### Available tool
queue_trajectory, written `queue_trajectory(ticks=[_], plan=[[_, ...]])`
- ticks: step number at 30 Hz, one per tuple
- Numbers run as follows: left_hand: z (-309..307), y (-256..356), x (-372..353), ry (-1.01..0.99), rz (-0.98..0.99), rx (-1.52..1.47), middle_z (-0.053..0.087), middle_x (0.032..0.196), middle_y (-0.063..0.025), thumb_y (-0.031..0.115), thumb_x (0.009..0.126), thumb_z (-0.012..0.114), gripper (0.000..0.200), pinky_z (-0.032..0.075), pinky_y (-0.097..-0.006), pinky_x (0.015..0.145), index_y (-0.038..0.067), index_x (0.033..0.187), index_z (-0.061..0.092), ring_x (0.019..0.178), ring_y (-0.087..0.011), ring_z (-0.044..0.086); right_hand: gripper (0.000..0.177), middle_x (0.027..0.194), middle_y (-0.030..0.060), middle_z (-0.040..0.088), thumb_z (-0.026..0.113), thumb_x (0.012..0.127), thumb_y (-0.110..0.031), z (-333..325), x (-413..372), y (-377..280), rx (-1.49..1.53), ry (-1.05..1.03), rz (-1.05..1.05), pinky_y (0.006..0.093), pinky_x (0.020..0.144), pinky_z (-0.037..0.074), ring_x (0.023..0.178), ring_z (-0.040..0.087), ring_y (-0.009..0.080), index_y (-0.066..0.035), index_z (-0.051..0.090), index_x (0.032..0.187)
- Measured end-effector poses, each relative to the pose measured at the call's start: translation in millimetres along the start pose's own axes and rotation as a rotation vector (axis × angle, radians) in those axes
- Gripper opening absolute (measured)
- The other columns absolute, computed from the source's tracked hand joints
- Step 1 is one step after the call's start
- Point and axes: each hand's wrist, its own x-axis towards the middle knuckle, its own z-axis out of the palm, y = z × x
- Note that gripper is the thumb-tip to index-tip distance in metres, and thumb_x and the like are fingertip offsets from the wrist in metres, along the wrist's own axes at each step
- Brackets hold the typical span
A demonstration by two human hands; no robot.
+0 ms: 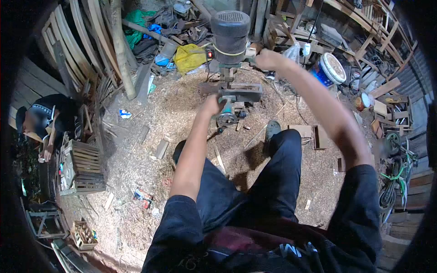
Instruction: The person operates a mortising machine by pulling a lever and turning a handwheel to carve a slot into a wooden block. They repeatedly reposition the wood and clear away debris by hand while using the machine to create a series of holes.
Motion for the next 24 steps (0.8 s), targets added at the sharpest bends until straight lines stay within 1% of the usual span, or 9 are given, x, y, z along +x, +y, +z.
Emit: queue_trajectory(ticks=[3, 6, 8, 11, 12, 17, 20, 22, 24], plan=[[51.6, -42.1, 21.9, -0.234, -0.063, 0.063, 0.056, 0.126, -0.0262, 0.04, 0.089, 0.058, 0.056, 0.047, -0.0439, 0.097, 0.004, 0.132, 0.053, 0.113, -0.0401, 0.058, 0.028, 0.086, 0.012, 0.062, 0.047, 0.09, -0.016, -16.1, -21.2, -25.2, 0.167, -0.272, 0.396, 0.0333, 0.05, 0.049, 0.065, 0.062, 0.0274, 0.005, 0.056, 0.107], [121.4, -95.3, 32.6, -0.259, 0.056, 0.16, 0.043, 0.142, -0.0249, 0.045, 0.091, 0.052, 0.063, 0.044, -0.0481, 0.101, 0.007, 0.14, 0.043, 0.123, -0.0409, 0.05, 0.018, 0.081, 0.0104, 0.063, 0.056, 0.084, -0.018, -10.3, 29.7, 21.2, -0.076, -0.52, 0.131, 0.0411, 0.061, 0.049, 0.07, 0.061, 0.0225, 0.0, 0.062, 0.084], [204.4, -151.2, 32.1, -0.106, 0.101, -0.001, 0.035, 0.146, -0.0281, 0.033, 0.091, 0.057, 0.061, 0.036, -0.0537, 0.106, 0.008, 0.142, 0.035, 0.133, -0.0442, 0.036, 0.018, 0.078, 0.0098, 0.063, 0.059, 0.082, -0.018, 3.5, 11.7, 10.4, -0.117, -0.352, 0.246, 0.0433, 0.063, 0.049, 0.07, 0.06, 0.0207, -0.002, 0.065, 0.078], [192.1, -131.4, 10.8, -0.018, 0.013, -0.212, 0.037, 0.142, -0.0313, 0.023, 0.088, 0.061, 0.057, 0.031, -0.0557, 0.108, 0.009, 0.138, 0.038, 0.133, -0.0485, 0.032, 0.022, 0.079, 0.013, 0.064, 0.058, 0.082, -0.018, 11.0, -13.3, -22.8, -0.046, -0.184, 0.495, 0.0406, 0.061, 0.05, 0.069, 0.063, 0.0225, 0.002, 0.066, 0.08], [202.9, -144.3, 13.6, 0.059, 0.179, -0.313, 0.039, 0.138, -0.0327, 0.021, 0.086, 0.062, 0.052, 0.032, -0.0593, 0.105, 0.009, 0.132, 0.042, 0.129, -0.053, 0.034, 0.023, 0.08, 0.0147, 0.065, 0.058, 0.082, -0.019, 12.1, -16.1, -23.7, -0.032, -0.168, 0.545, 0.0394, 0.061, 0.051, 0.07, 0.064, 0.0235, 0.003, 0.066, 0.081], [193.1, -129.3, 2.4, 0.195, 0.231, -0.128, 0.039, 0.135, -0.0312, 0.022, 0.089, 0.056, 0.044, 0.034, -0.06, 0.099, 0.003, 0.128, 0.044, 0.121, -0.0543, 0.039, 0.043, 0.081, 0.0189, 0.067, 0.062, 0.084, -0.034, 31.6, -22.7, -12.6, -0.163, -0.177, 0.577, 0.0403, 0.061, 0.055, 0.072, 0.069, 0.0279, 0.008, 0.062, 0.093], [181.0, -113.7, -2.2, 0.205, 0.194, -0.075, 0.038, 0.134, -0.0301, 0.021, 0.091, 0.052, 0.044, 0.034, -0.0602, 0.097, -0.003, 0.128, 0.042, 0.113, -0.0536, 0.042, 0.043, 0.069, 0.0145, 0.061, 0.058, 0.09, -0.039, 53.3, -34.2, -8.0, -0.12, -0.108, 0.585, 0.0396, 0.053, 0.051, 0.057, 0.064, 0.0253, 0.004, 0.056, 0.088], [177.7, -111.1, -4.0, 0.198, 0.2, -0.089, 0.039, 0.133, -0.0301, 0.02, 0.092, 0.052, 0.042, 0.033, -0.06, 0.098, -0.003, 0.126, 0.043, 0.113, -0.0532, 0.042, 0.04, 0.08, 0.0205, 0.065, 0.058, 0.09, -0.035, 69.4, -37.2, 0.0, -0.179, -0.064, 0.607, 0.0441, 0.066, 0.053, 0.075, 0.068, 0.0325, 0.003, 0.058, 0.1], [171.7, -110.0, -1.0, 0.222, 0.228, -0.113, 0.039, 0.133, -0.0291, 0.019, 0.091, 0.053, 0.04, 0.034, -0.0594, 0.098, -0.002, 0.125, 0.044, 0.114, -0.0519, 0.042, 0.039, 0.072, 0.0142, 0.059, 0.055, 0.094, -0.038, 84.2, -46.3, 9.1, -0.084, -0.045, 0.589, 0.0401, 0.053, 0.049, 0.059, 0.061, 0.0242, 0.001, 0.051, 0.099]])
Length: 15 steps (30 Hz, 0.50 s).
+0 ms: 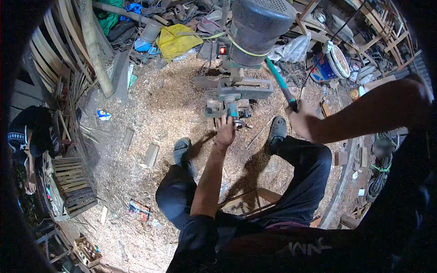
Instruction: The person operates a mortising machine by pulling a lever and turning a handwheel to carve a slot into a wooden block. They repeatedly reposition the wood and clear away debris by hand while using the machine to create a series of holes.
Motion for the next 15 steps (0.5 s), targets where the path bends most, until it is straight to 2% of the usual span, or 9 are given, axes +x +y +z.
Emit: queue_trajectory(ticks=[1, 5, 6, 7, 8, 9, 10, 11, 15], plan=[[-0.8, 0.3, 0.4, 0.021, 0.021, -0.022, 0.04, 0.134, -0.028, 0.018, 0.091, 0.054, 0.039, 0.034, -0.0588, 0.097, -0.001, 0.124, 0.045, 0.114, -0.051, 0.042, 0.039, 0.068, 0.011, 0.055, 0.053, 0.096, -0.04, 9.3, -0.8, 4.7, 0.048, -0.004, -0.008, 0.0382, 0.047, 0.047, 0.05, 0.058, 0.0201, -0.001, 0.048, 0.098], [-8.0, 8.1, 2.4, -0.076, -0.066, -0.041, 0.041, 0.135, -0.0224, 0.011, 0.087, 0.059, 0.036, 0.036, -0.0557, 0.098, 0.004, 0.121, 0.048, 0.114, -0.0466, 0.044, 0.03, 0.071, 0.0101, 0.052, 0.056, 0.097, -0.031, 81.0, 33.1, 59.8, 0.103, 0.197, -0.241, 0.041, 0.056, 0.044, 0.06, 0.056, 0.0215, -0.003, 0.046, 0.096], [-4.1, 9.8, 3.2, -0.114, -0.14, -0.01, 0.041, 0.136, -0.0173, 0.007, 0.085, 0.062, 0.038, 0.037, -0.0533, 0.099, 0.007, 0.12, 0.049, 0.115, -0.0438, 0.045, 0.026, 0.075, 0.0241, 0.059, 0.062, 0.09, -0.023, 97.1, 32.9, 64.7, 0.183, 0.374, -0.38, 0.0501, 0.063, 0.047, 0.072, 0.062, 0.0421, 0.0, 0.049, 0.091], [-7.0, 14.9, 4.1, -0.137, -0.17, -0.045, 0.041, 0.136, -0.0166, 0.007, 0.085, 0.062, 0.037, 0.037, -0.0532, 0.1, 0.007, 0.12, 0.049, 0.116, -0.0436, 0.045, 0.027, 0.075, 0.0231, 0.06, 0.063, 0.088, -0.021, 122.2, 52.7, 85.7, 0.259, 0.316, -0.383, 0.0504, 0.063, 0.046, 0.074, 0.061, 0.0431, 0.001, 0.049, 0.099], [-13.4, 22.4, 4.6, -0.161, -0.201, -0.079, 0.041, 0.136, -0.0158, 0.007, 0.085, 0.062, 0.037, 0.037, -0.0531, 0.1, 0.007, 0.12, 0.049, 0.117, -0.0434, 0.045, 0.031, 0.076, 0.0237, 0.059, 0.062, 0.088, -0.019, 147.2, 53.9, 90.5, 0.186, 0.449, -0.403, 0.0514, 0.064, 0.046, 0.075, 0.061, 0.0448, 0.001, 0.048, 0.106], [-18.6, 24.1, 7.3, -0.182, -0.229, -0.106, 0.041, 0.137, -0.015, 0.007, 0.086, 0.062, 0.037, 0.036, -0.053, 0.101, 0.007, 0.12, 0.05, 0.118, -0.0431, 0.044, 0.031, 0.076, 0.0237, 0.059, 0.062, 0.088, -0.019, 172.8, 57.1, 96.2, 0.197, 0.451, -0.405, 0.0514, 0.064, 0.046, 0.075, 0.061, 0.0448, 0.001, 0.048, 0.106], [-17.3, 22.2, 7.3, -0.191, -0.24, -0.129, 0.04, 0.139, -0.0138, 0.009, 0.087, 0.062, 0.037, 0.037, -0.0523, 0.102, 0.007, 0.121, 0.049, 0.12, -0.0432, 0.044, 0.039, 0.077, 0.0251, 0.058, 0.061, 0.088, -0.017, 201.4, 64.8, 100.5, 0.255, 0.481, -0.42, 0.053, 0.065, 0.045, 0.075, 0.059, 0.0474, 0.002, 0.044, 0.117], [-16.3, 20.9, 6.0, -0.17, -0.211, -0.045, 0.038, 0.14, -0.0143, 0.011, 0.089, 0.062, 0.037, 0.036, -0.053, 0.103, 0.006, 0.123, 0.049, 0.121, -0.044, 0.043, 0.043, 0.077, 0.026, 0.057, 0.061, 0.087, -0.016, 233.3, 85.1, 108.4, 0.392, 0.377, -0.421, 0.0536, 0.066, 0.045, 0.074, 0.058, 0.0484, 0.002, 0.041, 0.121], [-14.4, 20.0, 7.4, -0.104, -0.2, -0.038, 0.036, 0.143, -0.0183, 0.013, 0.089, 0.061, 0.033, 0.036, -0.0549, 0.102, 0.008, 0.12, 0.05, 0.121, -0.0467, 0.043, 0.037, 0.085, 0.0295, 0.055, 0.057, 0.09, -0.017, 298.0, 127.6, 117.2, 0.365, 0.398, -0.412, 0.055, 0.07, 0.043, 0.081, 0.056, 0.0506, 0.001, 0.038, 0.117]])
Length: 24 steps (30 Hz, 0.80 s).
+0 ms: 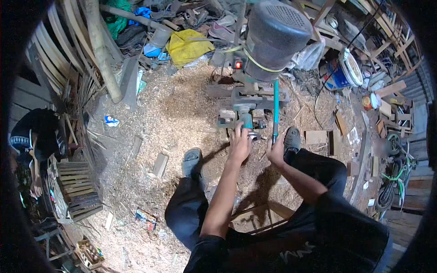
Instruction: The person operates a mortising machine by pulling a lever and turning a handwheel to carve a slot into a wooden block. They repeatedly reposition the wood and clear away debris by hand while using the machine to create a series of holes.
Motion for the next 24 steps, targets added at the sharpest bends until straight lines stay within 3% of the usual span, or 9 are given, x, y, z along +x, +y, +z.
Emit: queue_trajectory(ticks=[4, 7, 11, 13, 16, 17, 20, 22, 24], plan=[[4.2, -7.1, -4.8, 0.029, 0.067, -0.082, 0.036, 0.141, -0.0219, 0.014, 0.089, 0.062, 0.032, 0.038, -0.0547, 0.099, 0.007, 0.117, 0.049, 0.116, -0.0483, 0.046, 0.025, 0.086, 0.0265, 0.051, 0.057, 0.091, -0.014, -6.2, 0.0, -12.7, 0.085, -0.015, 0.088, 0.0508, 0.071, 0.042, 0.078, 0.053, 0.0469, 0.002, 0.042, 0.103], [-2.8, -6.0, -1.0, -0.028, 0.067, -0.088, 0.036, 0.141, -0.022, 0.016, 0.09, 0.061, 0.039, 0.038, -0.054, 0.1, 0.008, 0.124, 0.046, 0.12, -0.0481, 0.044, 0.031, 0.093, 0.0269, 0.053, 0.056, 0.091, -0.011, -27.3, -0.9, -25.2, 0.115, -0.142, 0.179, 0.0482, 0.075, 0.044, 0.086, 0.055, 0.0446, 0.003, 0.042, 0.114], [-10.0, -5.8, -9.0, -0.086, 0.034, -0.048, 0.034, 0.144, -0.0233, 0.017, 0.088, 0.063, 0.056, 0.037, -0.0509, 0.106, 0.009, 0.138, 0.04, 0.128, -0.0448, 0.04, 0.05, 0.113, 0.0258, 0.054, 0.057, 0.091, -0.008, -92.3, -7.4, -60.6, 0.142, 0.107, -0.303, 0.0434, 0.092, 0.043, 0.106, 0.055, 0.0384, 0.002, 0.037, 0.136], [-7.2, -14.8, -11.9, -0.099, 0.015, -0.07, 0.032, 0.146, -0.0243, 0.017, 0.087, 0.064, 0.06, 0.037, -0.0483, 0.107, 0.007, 0.14, 0.037, 0.13, -0.0442, 0.039, 0.032, 0.123, 0.0272, 0.049, 0.053, 0.09, -0.002, -169.6, -3.9, -123.5, 0.14, 0.146, -0.405, 0.0458, 0.105, 0.036, 0.125, 0.044, 0.0407, -0.001, 0.051, 0.123], [-5.8, -24.7, -16.6, -0.153, 0.046, 0.13, 0.034, 0.146, -0.0287, 0.026, 0.089, 0.059, 0.073, 0.036, -0.0423, 0.11, 0.0, 0.148, 0.024, 0.132, -0.0447, 0.038, 0.009, 0.095, 0.0162, 0.064, 0.057, 0.093, -0.008, -278.6, 28.3, -215.4, 0.342, 0.091, -0.356, 0.0417, 0.082, 0.049, 0.091, 0.064, 0.0344, -0.001, 0.058, 0.098], [-1.6, -35.2, -15.4, -0.159, 0.081, 0.042, 0.037, 0.145, -0.0289, 0.028, 0.089, 0.058, 0.073, 0.037, -0.0423, 0.109, 0.0, 0.148, 0.025, 0.131, -0.0442, 0.04, 0.015, 0.089, 0.0177, 0.065, 0.057, 0.094, -0.014, -294.6, 61.5, -229.3, 0.208, 0.32, -0.692, 0.042, 0.073, 0.05, 0.083, 0.065, 0.0356, 0.001, 0.059, 0.096], [-21.5, -25.3, -15.0, -0.282, -0.002, 0.032, 0.044, 0.139, -0.0285, 0.028, 0.089, 0.058, 0.069, 0.04, -0.0434, 0.106, 0.0, 0.146, 0.031, 0.127, -0.0435, 0.045, 0.031, 0.087, 0.0173, 0.068, 0.054, 0.098, -0.029, -324.5, 152.5, -279.0, 0.001, 0.35, -0.546, 0.035, 0.067, 0.052, 0.076, 0.07, 0.0219, -0.002, 0.06, 0.112], [-52.6, 14.0, -30.4, -0.332, -0.096, 0.051, 0.048, 0.136, -0.028, 0.027, 0.088, 0.059, 0.065, 0.041, -0.0445, 0.103, 0.0, 0.142, 0.036, 0.124, -0.0434, 0.048, 0.045, 0.105, 0.0182, 0.067, 0.059, 0.094, -0.034, -325.5, 199.3, -295.5, 0.305, 0.527, -0.758, 0.0349, 0.084, 0.048, 0.098, 0.064, 0.0256, 0.005, 0.058, 0.116], [-86.2, 57.1, -43.0, -0.308, -0.153, 0.018, 0.05, 0.134, -0.0277, 0.027, 0.088, 0.059, 0.06, 0.043, -0.0455, 0.1, -0.001, 0.138, 0.041, 0.122, -0.0433, 0.05, 0.058, 0.123, 0.023, 0.057, 0.062, 0.091, -0.039, -327.5, 232.8, -287.0, 0.473, 0.356, -0.83, 0.0355, 0.097, 0.042, 0.117, 0.054, 0.0305, 0.003, 0.048, 0.129]])
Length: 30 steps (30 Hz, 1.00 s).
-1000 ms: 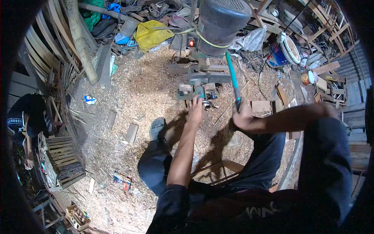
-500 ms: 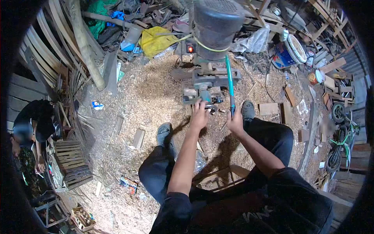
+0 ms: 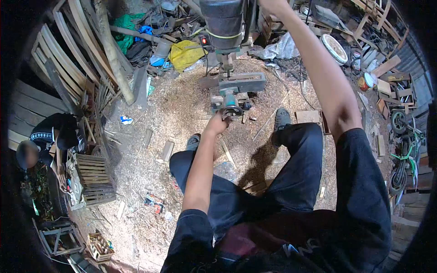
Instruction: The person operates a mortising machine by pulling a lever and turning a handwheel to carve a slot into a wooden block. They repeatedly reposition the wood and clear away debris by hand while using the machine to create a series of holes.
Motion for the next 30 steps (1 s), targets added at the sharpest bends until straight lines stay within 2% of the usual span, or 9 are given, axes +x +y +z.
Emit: queue_trajectory(ticks=[1, 4, 7, 9, 12, 16, 21, 26, 30], plan=[[9.6, -21.6, 10.2, 0.017, 0.121, -0.102, 0.055, 0.126, -0.0284, 0.027, 0.088, 0.06, 0.053, 0.043, -0.0452, 0.099, -0.002, 0.131, 0.046, 0.12, -0.044, 0.051, 0.066, 0.133, 0.0253, 0.053, 0.063, 0.09, -0.041, -0.5, -2.2, 5.1, 0.109, -0.048, -0.003, 0.0359, 0.104, 0.04, 0.127, 0.049, 0.0329, 0.002, 0.044, 0.136], [14.9, -46.6, 13.9, 0.119, 0.113, 0.057, 0.055, 0.124, -0.0288, 0.028, 0.089, 0.059, 0.052, 0.041, -0.0444, 0.101, -0.001, 0.13, 0.047, 0.119, -0.0439, 0.051, 0.038, 0.089, 0.0145, 0.068, 0.055, 0.097, -0.033, 5.4, -67.0, 10.2, -0.034, -0.17, 0.364, 0.0343, 0.067, 0.052, 0.076, 0.068, 0.0202, -0.001, 0.059, 0.116], [23.0, -34.8, 26.7, 0.245, 0.01, -0.028, 0.052, 0.128, -0.0285, 0.03, 0.089, 0.059, 0.051, 0.041, -0.0455, 0.101, 0.0, 0.129, 0.048, 0.119, -0.043, 0.05, 0.033, 0.092, 0.0186, 0.07, 0.055, 0.092, -0.031, 28.4, -185.5, 55.1, -0.062, -0.356, 0.323, 0.0452, 0.075, 0.051, 0.084, 0.068, 0.0345, -0.003, 0.068, 0.104], [41.3, -42.0, 51.1, 0.356, 0.083, 0.014, 0.048, 0.132, -0.0271, 0.031, 0.09, 0.058, 0.049, 0.041, -0.0462, 0.1, 0.0, 0.126, 0.049, 0.119, -0.0426, 0.05, 0.034, 0.095, 0.0248, 0.068, 0.056, 0.091, -0.033, 20.5, -251.3, 34.3, -0.141, -0.757, 0.535, 0.0463, 0.078, 0.051, 0.088, 0.066, 0.0399, -0.002, 0.068, 0.1], [66.1, -64.7, 87.6, 0.373, 0.158, 0.053, 0.049, 0.131, -0.024, 0.034, 0.09, 0.058, 0.048, 0.042, -0.0481, 0.098, 0.001, 0.124, 0.05, 0.116, -0.0424, 0.051, 0.033, 0.098, 0.0248, 0.068, 0.057, 0.085, -0.029, 42.5, -396.7, 87.3, -0.211, -1.02, 0.584, 0.0472, 0.081, 0.051, 0.09, 0.066, 0.0394, 0.0, 0.068, 0.098], [79.7, -54.9, 74.5, 0.26, 0.043, -0.009, 0.053, 0.118, -0.0229, 0.039, 0.091, 0.056, 0.046, 0.041, -0.0501, 0.097, 0.006, 0.124, 0.05, 0.113, -0.043, 0.052, 0.037, 0.1, 0.0245, 0.068, 0.058, 0.08, -0.029, 49.7, -418.1, 59.7, -0.28, -1.309, 0.635, 0.0479, 0.083, 0.051, 0.093, 0.066, 0.0395, 0.0, 0.068, 0.1], [82.4, -53.0, 79.8, 0.334, 0.087, 0.021, 0.052, 0.118, -0.0239, 0.039, 0.093, 0.054, 0.047, 0.039, -0.0524, 0.098, 0.004, 0.124, 0.05, 0.109, -0.0443, 0.053, 0.038, 0.099, 0.0275, 0.066, 0.062, 0.083, -0.035, 47.1, -380.8, 100.3, -0.508, -1.083, 0.754, 0.0485, 0.084, 0.051, 0.094, 0.064, 0.0423, 0.0, 0.069, 0.098], [60.5, -34.4, 77.4, 0.289, 0.091, 0.01, 0.057, 0.119, -0.0261, 0.029, 0.092, 0.059, 0.038, 0.043, -0.0442, 0.099, 0.001, 0.118, 0.058, 0.112, -0.0417, 0.054, 0.035, 0.094, 0.0267, 0.067, 0.063, 0.087, -0.033, 50.8, -291.4, 123.5, -0.304, -0.453, 0.607, 0.0454, 0.082, 0.052, 0.091, 0.066, 0.0423, 0.0, 0.068, 0.097], [-25.8, 62.8, 81.1, 0.713, 0.405, -0.118, 0.057, 0.121, -0.0241, 0.015, 0.088, 0.061, 0.039, 0.04, -0.0438, 0.102, -0.001, 0.123, 0.054, 0.114, -0.0394, 0.053, 0.046, 0.095, 0.0262, 0.067, 0.064, 0.088, -0.039, 55.4, -156.2, 125.6, 0.006, -0.086, 0.458, 0.0428, 0.083, 0.05, 0.093, 0.066, 0.0382, 0.003, 0.063, 0.108]])
